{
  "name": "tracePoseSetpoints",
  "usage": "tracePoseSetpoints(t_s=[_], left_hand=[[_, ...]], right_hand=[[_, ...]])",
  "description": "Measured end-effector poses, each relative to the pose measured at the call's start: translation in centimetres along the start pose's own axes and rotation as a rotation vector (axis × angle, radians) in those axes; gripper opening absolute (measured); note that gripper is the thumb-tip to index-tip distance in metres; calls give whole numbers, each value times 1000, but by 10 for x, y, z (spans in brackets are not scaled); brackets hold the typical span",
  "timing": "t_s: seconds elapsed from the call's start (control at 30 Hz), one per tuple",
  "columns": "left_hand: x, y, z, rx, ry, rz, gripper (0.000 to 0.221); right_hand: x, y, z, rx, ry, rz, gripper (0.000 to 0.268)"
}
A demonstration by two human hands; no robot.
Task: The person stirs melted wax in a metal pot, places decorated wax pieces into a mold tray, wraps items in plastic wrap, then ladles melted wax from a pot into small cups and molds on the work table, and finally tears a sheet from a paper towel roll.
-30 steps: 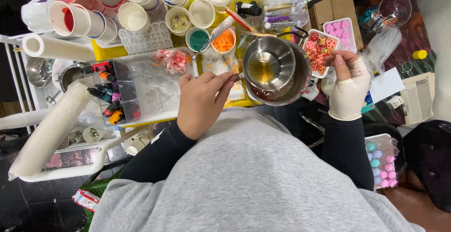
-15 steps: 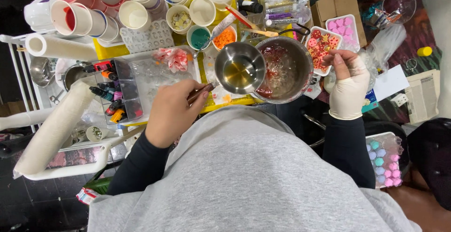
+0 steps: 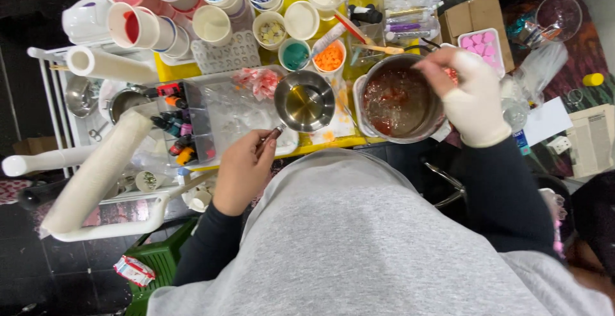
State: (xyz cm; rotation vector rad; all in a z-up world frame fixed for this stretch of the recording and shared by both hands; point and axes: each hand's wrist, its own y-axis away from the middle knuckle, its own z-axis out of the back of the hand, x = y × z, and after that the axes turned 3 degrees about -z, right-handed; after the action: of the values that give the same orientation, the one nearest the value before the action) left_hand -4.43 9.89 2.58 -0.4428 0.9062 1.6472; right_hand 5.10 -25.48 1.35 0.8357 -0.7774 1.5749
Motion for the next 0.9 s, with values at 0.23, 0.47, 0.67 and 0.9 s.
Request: tracePoseSetpoints(t_s=[0.23, 0.47, 0.67, 0.9], left_hand=[[43, 1, -14, -10, 151, -77, 25], [55, -1, -9, -18, 107, -120, 25], [65, 0, 2, -23, 131, -104, 24], [75, 4, 10, -54, 117, -169, 23]], right_hand=[[23, -89, -73, 232, 744, 711, 13], [-16, -144, -152, 173, 1240, 957, 17], [-52, -154, -182, 132, 1363, 972, 25], [-35, -148, -172, 87, 1435, 972, 25]])
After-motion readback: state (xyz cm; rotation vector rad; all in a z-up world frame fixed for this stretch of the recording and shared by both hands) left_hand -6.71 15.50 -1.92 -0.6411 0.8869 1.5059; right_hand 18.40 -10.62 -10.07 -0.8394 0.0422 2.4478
